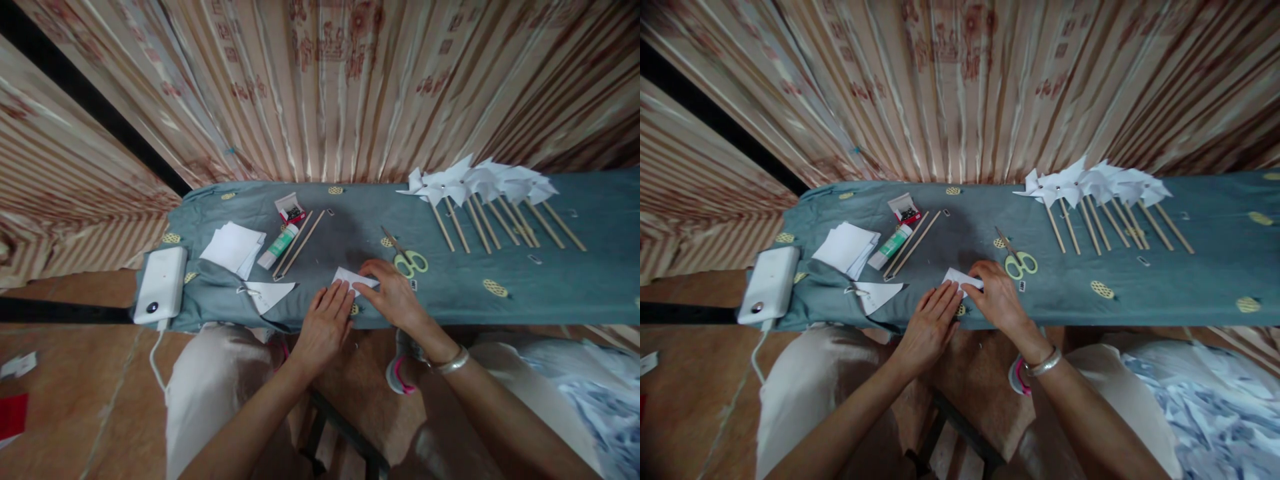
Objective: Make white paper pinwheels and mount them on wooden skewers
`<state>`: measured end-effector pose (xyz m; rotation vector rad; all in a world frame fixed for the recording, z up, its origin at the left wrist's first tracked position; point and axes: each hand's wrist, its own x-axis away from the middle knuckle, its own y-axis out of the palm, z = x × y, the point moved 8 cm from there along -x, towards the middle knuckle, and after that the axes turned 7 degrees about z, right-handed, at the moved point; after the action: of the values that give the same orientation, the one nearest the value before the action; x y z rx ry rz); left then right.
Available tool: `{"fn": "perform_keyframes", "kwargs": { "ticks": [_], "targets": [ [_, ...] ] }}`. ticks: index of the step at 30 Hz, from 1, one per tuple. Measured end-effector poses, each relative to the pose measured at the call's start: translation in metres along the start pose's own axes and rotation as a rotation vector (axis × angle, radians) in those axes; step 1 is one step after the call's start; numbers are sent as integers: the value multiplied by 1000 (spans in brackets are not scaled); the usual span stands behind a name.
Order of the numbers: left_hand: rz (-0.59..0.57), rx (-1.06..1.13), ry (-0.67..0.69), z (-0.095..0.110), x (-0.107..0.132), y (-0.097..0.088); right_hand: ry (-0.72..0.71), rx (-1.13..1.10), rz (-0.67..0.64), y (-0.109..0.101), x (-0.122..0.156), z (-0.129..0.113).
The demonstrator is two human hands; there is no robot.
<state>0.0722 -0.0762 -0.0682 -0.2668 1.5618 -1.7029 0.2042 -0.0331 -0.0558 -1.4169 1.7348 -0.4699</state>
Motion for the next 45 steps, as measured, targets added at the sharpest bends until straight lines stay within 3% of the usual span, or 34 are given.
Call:
{"fn": "perform_keyframes", "kwargs": {
  "ticks": [6, 19, 25, 34, 38, 43, 45],
  "targets": [
    [-6, -20, 3, -1, 4, 0, -9, 6, 56, -6, 12, 4],
    [-16, -161, -8, -16, 49, -24, -38, -19, 67, -9, 21, 16],
    [25, -147, -35, -17, 57, -23, 42, -116, 69, -14, 17, 21],
    [56, -37, -100, -19, 62, -22, 89, -176, -44, -7, 16, 18],
    [103, 173, -211, -25, 61, -28, 134, -270, -34, -8, 16, 19],
    [271, 612, -570, -52, 40, -41, 128, -375, -24, -21, 15, 13],
    [274, 799, -684, -59, 22, -39, 127, -374, -7, -29, 14, 12]
  ]
}}
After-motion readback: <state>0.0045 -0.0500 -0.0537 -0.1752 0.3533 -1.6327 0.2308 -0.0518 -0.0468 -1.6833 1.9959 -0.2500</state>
